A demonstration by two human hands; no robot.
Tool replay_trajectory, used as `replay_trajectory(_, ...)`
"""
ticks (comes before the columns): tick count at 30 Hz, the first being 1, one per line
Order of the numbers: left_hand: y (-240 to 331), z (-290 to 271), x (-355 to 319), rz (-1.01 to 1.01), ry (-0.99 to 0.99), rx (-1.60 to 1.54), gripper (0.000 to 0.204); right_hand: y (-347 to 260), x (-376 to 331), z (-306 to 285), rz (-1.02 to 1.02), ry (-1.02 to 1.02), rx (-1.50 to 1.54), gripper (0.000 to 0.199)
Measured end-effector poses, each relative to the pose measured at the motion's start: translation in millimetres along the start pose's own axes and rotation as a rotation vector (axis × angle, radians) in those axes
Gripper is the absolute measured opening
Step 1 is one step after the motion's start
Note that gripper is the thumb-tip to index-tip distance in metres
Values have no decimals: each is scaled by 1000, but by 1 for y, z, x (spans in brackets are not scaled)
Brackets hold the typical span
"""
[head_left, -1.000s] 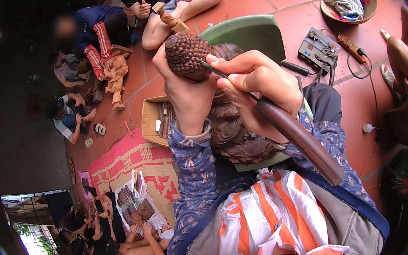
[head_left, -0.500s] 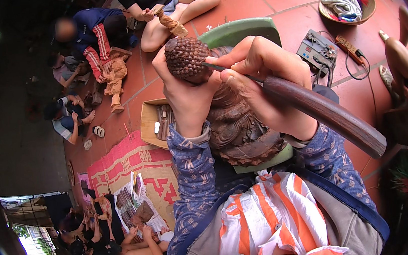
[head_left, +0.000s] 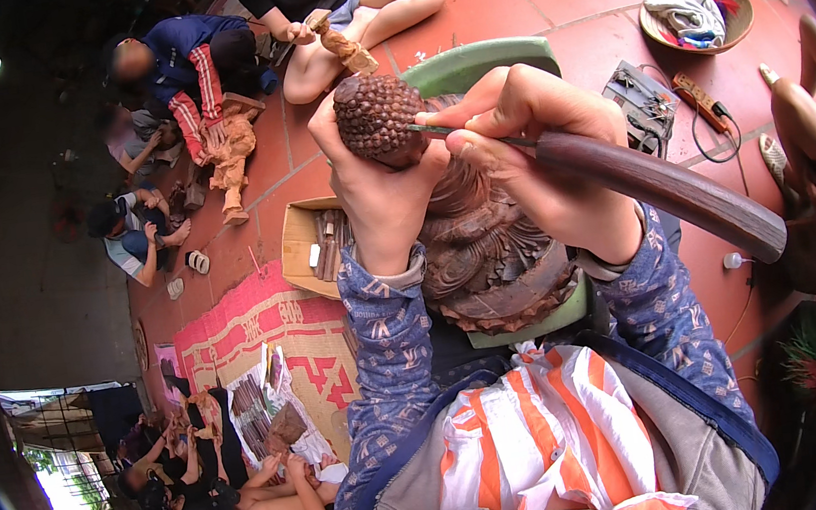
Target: The person carves a wooden Buddha statue using a chisel and mallet, focusing on the head area. They repeatedly position the chisel and tap it with the mallet to refine the surface details.
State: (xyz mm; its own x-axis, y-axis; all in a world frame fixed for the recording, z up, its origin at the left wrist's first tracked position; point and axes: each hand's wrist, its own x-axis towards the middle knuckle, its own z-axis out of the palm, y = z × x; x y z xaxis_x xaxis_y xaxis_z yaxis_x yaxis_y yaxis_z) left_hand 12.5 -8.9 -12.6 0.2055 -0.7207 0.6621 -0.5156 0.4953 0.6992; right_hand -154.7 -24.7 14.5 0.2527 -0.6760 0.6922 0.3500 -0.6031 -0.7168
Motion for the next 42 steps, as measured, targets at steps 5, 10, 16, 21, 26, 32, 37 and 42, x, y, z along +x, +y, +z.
replay_trajectory(5,3,-1,1,3,-8,20,74,4,3,-3,2,-38,-74,20)
replay_trajectory(10,2,0,1,36,-15,92,74,5,6,-7,-11,-45,-60,19)
replay_trajectory(16,9,-3,1,-50,-56,60,73,-9,18,-22,-118,67,127,14)
replay_trajectory(21,-1,-7,0,-14,-41,82,74,1,14,-25,-8,31,165,14)
replay_trajectory(26,-2,-5,1,6,-16,159,78,23,0,-17,151,73,364,15)
replay_trajectory(32,2,-7,-4,-115,-2,46,80,35,-15,13,83,202,600,12)
replay_trajectory(37,5,-3,-3,-63,-8,33,79,42,-18,22,76,236,673,11)
replay_trajectory(42,-2,-8,-6,-46,-20,69,83,42,-19,26,48,250,657,11)
